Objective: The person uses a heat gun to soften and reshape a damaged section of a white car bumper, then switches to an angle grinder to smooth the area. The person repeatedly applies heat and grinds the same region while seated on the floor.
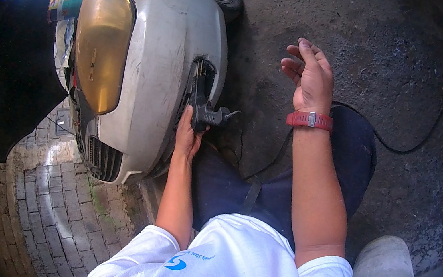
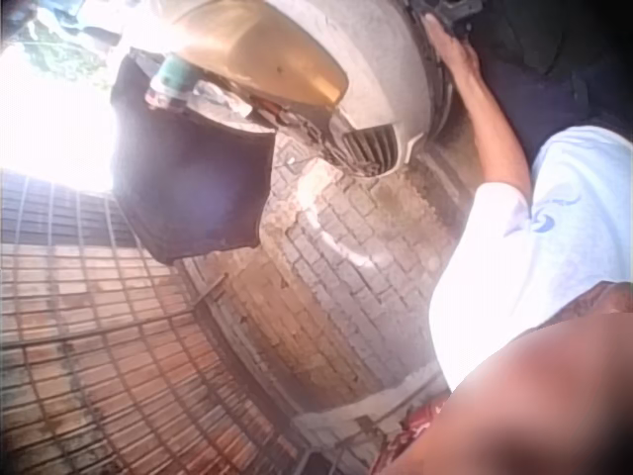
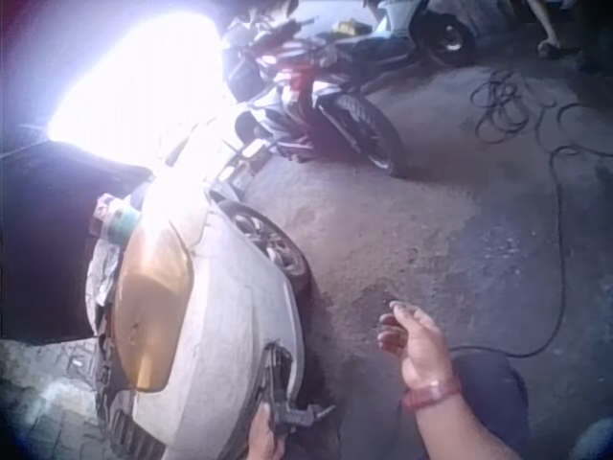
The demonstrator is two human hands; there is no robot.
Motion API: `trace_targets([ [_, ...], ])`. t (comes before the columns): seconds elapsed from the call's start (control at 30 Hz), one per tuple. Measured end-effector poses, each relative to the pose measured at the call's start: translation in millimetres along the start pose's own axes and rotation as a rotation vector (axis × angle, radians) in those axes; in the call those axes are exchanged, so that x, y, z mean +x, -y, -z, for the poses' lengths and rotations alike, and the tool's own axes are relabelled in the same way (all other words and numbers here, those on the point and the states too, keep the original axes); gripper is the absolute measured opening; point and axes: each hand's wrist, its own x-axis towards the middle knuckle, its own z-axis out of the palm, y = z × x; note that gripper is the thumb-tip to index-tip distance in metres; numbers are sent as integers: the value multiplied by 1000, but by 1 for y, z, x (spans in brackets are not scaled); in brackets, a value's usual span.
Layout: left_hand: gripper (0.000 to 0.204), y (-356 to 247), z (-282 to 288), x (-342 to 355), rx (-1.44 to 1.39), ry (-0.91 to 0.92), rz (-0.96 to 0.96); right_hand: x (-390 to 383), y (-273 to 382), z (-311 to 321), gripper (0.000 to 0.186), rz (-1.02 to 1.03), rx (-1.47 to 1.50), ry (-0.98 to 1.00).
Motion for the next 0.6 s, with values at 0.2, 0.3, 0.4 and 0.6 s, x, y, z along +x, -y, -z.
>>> trace_targets([
  [0.2, 40, 2, -2, 0, -11, -16, -5, -1, 1, 1, 33, -18, -6, -7],
  [0.3, 40, 3, -3, -1, -17, -25, -8, 0, 1, 1, 24, -7, -2, -4],
  [0.4, 41, 4, -3, -1, -19, -28, -10, 0, 2, 3, 34, -20, 4, -1],
  [0.6, 42, 8, 0, 1, -22, -33, -10, -1, 3, 4, 34, -3, 2, 12],
])
